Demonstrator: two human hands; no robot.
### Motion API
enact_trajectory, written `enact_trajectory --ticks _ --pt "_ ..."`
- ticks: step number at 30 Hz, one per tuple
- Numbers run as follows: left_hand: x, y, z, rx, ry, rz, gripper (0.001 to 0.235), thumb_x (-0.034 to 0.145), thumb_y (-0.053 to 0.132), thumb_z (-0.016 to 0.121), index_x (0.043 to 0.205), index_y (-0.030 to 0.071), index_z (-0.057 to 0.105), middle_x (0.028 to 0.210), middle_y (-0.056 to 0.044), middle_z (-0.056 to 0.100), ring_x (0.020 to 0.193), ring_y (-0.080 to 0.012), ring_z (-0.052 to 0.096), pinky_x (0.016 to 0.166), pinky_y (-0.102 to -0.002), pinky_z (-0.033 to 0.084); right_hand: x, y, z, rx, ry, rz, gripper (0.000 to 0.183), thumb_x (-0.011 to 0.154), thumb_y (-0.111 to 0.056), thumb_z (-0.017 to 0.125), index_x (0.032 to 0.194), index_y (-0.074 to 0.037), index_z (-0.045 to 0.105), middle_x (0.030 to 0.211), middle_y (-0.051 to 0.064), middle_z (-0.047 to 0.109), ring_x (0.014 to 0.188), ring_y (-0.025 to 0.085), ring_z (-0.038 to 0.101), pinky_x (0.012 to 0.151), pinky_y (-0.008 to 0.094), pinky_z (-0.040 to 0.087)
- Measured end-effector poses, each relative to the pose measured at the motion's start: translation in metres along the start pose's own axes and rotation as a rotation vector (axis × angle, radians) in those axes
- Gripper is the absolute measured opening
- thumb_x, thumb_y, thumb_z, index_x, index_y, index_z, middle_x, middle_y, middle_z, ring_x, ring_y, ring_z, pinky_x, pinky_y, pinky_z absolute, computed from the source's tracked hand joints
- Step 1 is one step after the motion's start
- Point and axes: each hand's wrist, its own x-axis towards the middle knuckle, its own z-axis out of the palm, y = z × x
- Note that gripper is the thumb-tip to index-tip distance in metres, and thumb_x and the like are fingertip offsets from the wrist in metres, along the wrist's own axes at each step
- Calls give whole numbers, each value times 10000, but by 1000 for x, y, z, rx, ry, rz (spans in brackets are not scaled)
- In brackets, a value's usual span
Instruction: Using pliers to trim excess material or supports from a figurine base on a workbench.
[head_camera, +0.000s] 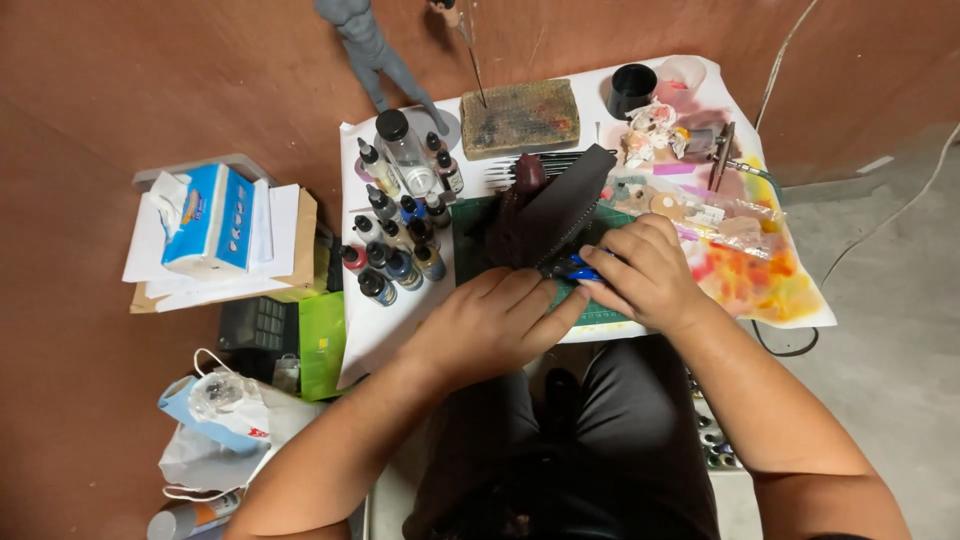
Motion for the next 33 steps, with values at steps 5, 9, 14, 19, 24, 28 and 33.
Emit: enact_trajectory --ticks 5,9,14,19,24,28,33 --pt "30 -8 -9 125 -83 139 279 811 -55 434 897 82 661 732 -50 489 718 -196 540 652 -251 528 -3 0 0 16 11 11 287 982 -279 714 1128 -36 763 994 163 667 828 346 620 823 514 493" --pt "36 -13 -5 323 -159 352 264 691 -53 431 749 123 620 664 8 361 659 -151 366 593 -243 421 -3 0 2 19 29 5 286 978 -274 718 1134 -37 761 1004 158 666 834 341 622 816 509 493" --pt "45 -11 -6 305 -145 366 238 765 -70 460 709 115 597 663 1 381 647 -164 389 653 -274 447 -7 1 4 31 42 4 293 974 -283 728 1116 -29 756 1013 166 666 839 344 628 815 512 496" --pt "49 -14 1 185 -156 351 304 851 -128 503 650 90 568 651 -15 405 617 -190 407 728 -323 479 -13 3 4 8 17 -1 298 963 -295 737 1104 -33 755 1027 167 673 844 349 639 826 524 499" --pt "44 -15 21 -7 -414 313 411 791 -183 521 531 125 439 552 28 319 600 -135 241 812 -359 421 -15 4 7 27 18 11 310 970 -304 732 1087 -17 748 1025 180 676 832 365 639 811 538 503" --pt "52 -15 21 38 -378 280 483 773 -225 533 489 139 393 515 24 293 584 -143 229 865 -349 416 -17 4 8 32 15 -11 334 971 -327 728 1079 -10 725 1041 195 661 846 395 633 807 549 495" --pt "28 -22 70 103 -255 348 493 837 -189 526 515 155 381 535 32 342 620 -153 246 931 -420 370 -16 5 11 49 39 -18 309 966 -316 744 1025 -14 716 1039 185 658 838 379 618 805 536 490"
